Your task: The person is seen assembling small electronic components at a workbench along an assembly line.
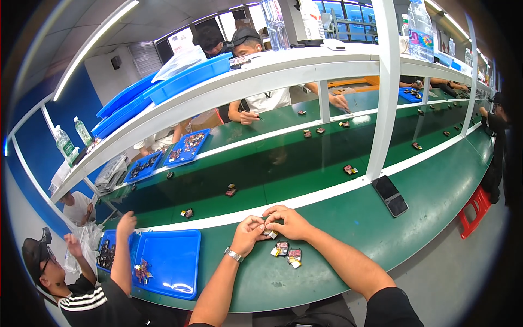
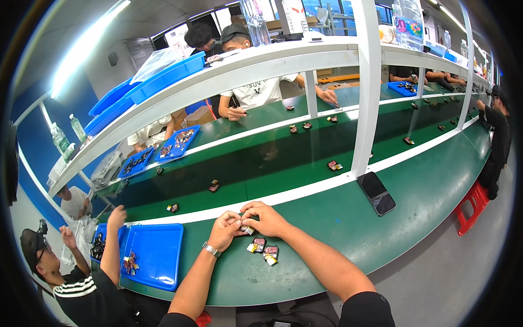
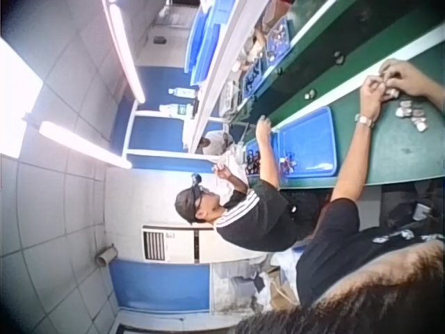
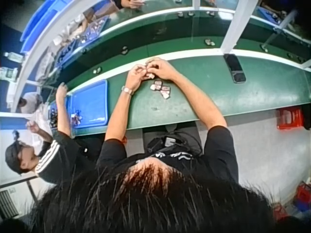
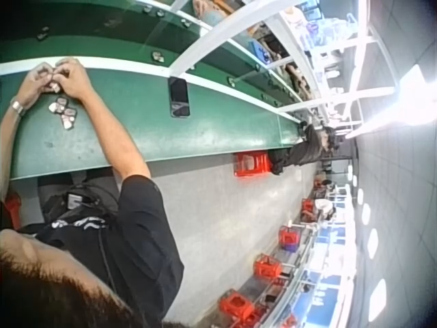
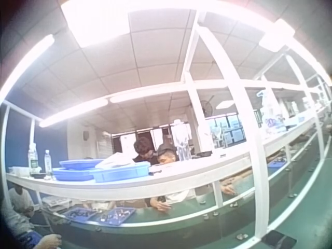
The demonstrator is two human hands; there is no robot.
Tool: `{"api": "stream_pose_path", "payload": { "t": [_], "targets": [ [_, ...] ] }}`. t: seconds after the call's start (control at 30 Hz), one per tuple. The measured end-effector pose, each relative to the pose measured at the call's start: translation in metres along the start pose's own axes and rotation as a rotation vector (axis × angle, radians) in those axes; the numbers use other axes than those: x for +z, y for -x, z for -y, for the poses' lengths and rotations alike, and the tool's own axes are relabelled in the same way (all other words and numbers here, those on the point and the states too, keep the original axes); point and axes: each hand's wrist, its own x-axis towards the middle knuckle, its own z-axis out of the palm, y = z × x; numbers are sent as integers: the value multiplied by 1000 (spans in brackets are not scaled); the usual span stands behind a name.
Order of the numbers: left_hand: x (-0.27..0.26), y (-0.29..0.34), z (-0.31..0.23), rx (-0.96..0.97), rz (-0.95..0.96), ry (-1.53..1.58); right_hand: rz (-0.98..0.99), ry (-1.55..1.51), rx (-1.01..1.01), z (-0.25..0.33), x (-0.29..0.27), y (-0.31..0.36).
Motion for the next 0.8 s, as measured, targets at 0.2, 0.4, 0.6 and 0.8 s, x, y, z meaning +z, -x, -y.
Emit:
{"api": "stream_pose_path", "payload": {
  "t": [0.2,0.4,0.6,0.8],
  "targets": [
    [2,2,-2,15,-9,-16,-91,357,-167,15,8,1],
    [6,1,-2,29,-5,17,-184,507,-249,14,11,2],
    [5,1,-3,2,-60,-11,-94,356,-219,12,6,3],
    [7,1,-3,0,-79,-12,-88,394,-218,12,6,3]
  ]
}}
